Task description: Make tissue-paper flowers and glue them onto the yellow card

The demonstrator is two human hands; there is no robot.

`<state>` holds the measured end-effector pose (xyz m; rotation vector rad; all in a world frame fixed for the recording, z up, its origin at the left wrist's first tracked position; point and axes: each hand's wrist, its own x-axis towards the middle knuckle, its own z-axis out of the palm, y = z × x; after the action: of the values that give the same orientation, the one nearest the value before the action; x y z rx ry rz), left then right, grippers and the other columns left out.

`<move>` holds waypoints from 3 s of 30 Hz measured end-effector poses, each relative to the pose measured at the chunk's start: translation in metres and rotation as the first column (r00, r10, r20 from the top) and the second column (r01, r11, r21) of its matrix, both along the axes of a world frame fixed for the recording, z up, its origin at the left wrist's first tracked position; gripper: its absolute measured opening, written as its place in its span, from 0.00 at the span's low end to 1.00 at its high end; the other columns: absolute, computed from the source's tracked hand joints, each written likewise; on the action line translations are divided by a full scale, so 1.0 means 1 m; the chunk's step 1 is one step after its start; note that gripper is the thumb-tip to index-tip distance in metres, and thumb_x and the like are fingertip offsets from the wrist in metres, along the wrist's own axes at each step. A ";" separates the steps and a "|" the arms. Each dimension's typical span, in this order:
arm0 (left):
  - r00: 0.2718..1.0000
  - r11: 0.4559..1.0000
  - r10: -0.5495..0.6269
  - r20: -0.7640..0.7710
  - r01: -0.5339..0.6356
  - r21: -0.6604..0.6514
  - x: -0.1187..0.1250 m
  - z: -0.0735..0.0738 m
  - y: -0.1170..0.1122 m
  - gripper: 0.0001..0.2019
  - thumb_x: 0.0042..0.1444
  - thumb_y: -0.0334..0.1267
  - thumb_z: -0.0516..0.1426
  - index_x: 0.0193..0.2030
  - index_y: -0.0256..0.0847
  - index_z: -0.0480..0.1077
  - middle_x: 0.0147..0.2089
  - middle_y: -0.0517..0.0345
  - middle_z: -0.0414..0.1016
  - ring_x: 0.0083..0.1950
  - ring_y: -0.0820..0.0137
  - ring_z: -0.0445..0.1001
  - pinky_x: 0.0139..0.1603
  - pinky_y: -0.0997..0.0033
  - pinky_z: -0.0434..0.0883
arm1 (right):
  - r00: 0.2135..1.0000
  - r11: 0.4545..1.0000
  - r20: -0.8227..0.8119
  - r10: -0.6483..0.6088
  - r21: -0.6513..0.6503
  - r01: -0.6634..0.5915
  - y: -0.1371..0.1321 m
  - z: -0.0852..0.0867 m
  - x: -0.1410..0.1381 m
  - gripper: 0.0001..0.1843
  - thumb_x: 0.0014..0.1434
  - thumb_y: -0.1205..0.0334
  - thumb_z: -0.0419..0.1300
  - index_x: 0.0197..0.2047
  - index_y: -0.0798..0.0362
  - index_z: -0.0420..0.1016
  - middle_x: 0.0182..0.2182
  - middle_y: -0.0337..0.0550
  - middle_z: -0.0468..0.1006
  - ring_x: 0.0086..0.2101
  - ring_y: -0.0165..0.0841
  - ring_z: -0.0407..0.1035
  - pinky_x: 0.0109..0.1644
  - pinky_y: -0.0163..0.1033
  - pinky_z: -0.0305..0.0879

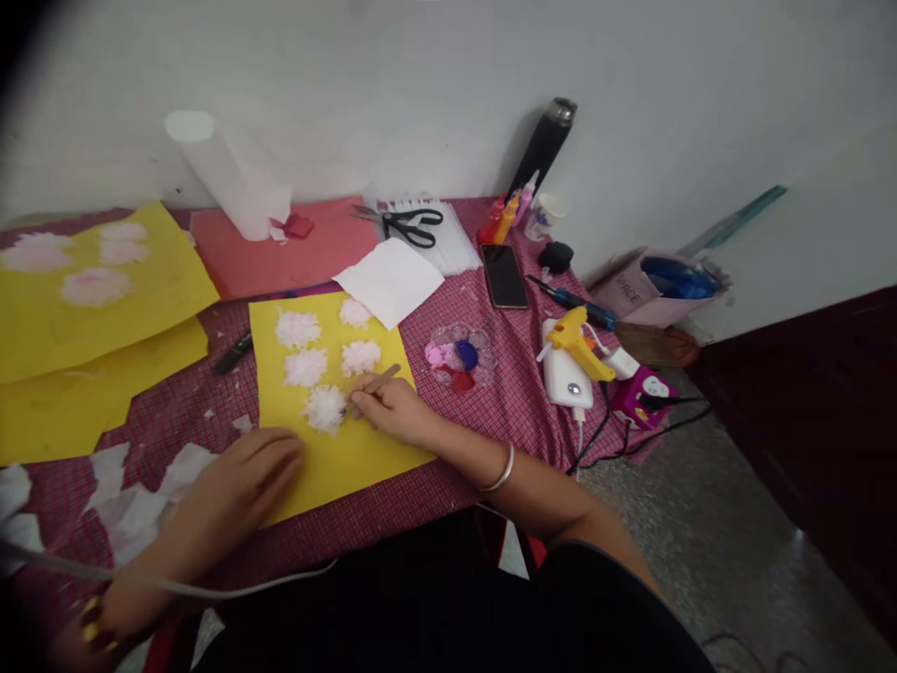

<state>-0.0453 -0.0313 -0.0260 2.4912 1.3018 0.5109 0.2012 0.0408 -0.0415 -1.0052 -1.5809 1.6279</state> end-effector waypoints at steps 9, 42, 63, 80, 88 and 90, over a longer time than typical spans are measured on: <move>0.923 0.937 0.329 0.200 -0.294 -0.187 0.018 -0.016 0.017 0.19 0.60 0.44 0.54 0.56 0.38 0.66 0.54 0.44 0.73 0.54 0.56 0.73 0.54 0.52 0.71 | 0.986 0.991 -0.093 -0.135 -0.011 0.134 0.003 0.001 0.002 0.08 0.63 0.58 0.53 0.36 0.53 0.67 0.25 0.35 0.70 0.19 0.22 0.60 0.22 0.29 0.59; 0.828 0.899 0.437 0.351 -0.388 -0.203 0.018 -0.020 0.034 0.09 0.59 0.36 0.51 0.38 0.40 0.72 0.39 0.55 0.77 0.42 0.65 0.75 0.44 0.67 0.70 | 0.989 0.965 0.102 0.106 0.230 -0.127 0.002 -0.002 -0.012 0.10 0.66 0.60 0.54 0.40 0.54 0.75 0.37 0.43 0.73 0.34 0.29 0.67 0.41 0.36 0.66; 0.843 0.920 0.390 0.371 -0.344 -0.186 0.017 -0.023 0.037 0.10 0.57 0.35 0.49 0.36 0.42 0.71 0.38 0.55 0.76 0.42 0.64 0.75 0.44 0.64 0.70 | 0.985 0.962 0.092 0.144 0.220 -0.161 -0.008 0.009 -0.012 0.12 0.65 0.57 0.53 0.35 0.54 0.71 0.30 0.41 0.73 0.33 0.30 0.68 0.41 0.37 0.65; 0.875 0.939 0.339 0.346 -0.293 -0.180 0.016 -0.015 0.033 0.10 0.63 0.39 0.50 0.34 0.42 0.70 0.35 0.55 0.74 0.40 0.65 0.73 0.42 0.65 0.69 | 0.962 0.937 -0.001 -0.273 0.228 0.267 0.015 0.035 0.041 0.14 0.61 0.50 0.57 0.39 0.52 0.73 0.26 0.38 0.70 0.24 0.28 0.62 0.28 0.34 0.60; 0.917 0.977 0.208 0.339 -0.214 -0.019 0.007 -0.003 0.027 0.20 0.65 0.41 0.49 0.20 0.43 0.59 0.20 0.63 0.61 0.23 0.72 0.64 0.27 0.69 0.61 | 0.818 0.800 0.344 -0.461 0.559 0.217 0.033 0.039 0.094 0.13 0.64 0.65 0.51 0.44 0.54 0.76 0.42 0.46 0.79 0.39 0.32 0.73 0.45 0.39 0.68; 0.919 0.976 0.203 0.339 -0.219 0.011 0.004 -0.002 0.028 0.21 0.65 0.40 0.49 0.19 0.43 0.56 0.19 0.64 0.58 0.21 0.73 0.62 0.26 0.70 0.60 | 0.676 0.779 0.550 -0.491 0.625 0.057 0.047 0.044 0.101 0.15 0.64 0.69 0.50 0.47 0.55 0.76 0.46 0.48 0.80 0.45 0.33 0.73 0.51 0.39 0.65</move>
<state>-0.0408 -0.0037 -0.0285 2.1809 1.4335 0.9814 0.3026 0.0875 0.0028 -1.5173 -2.0601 0.4553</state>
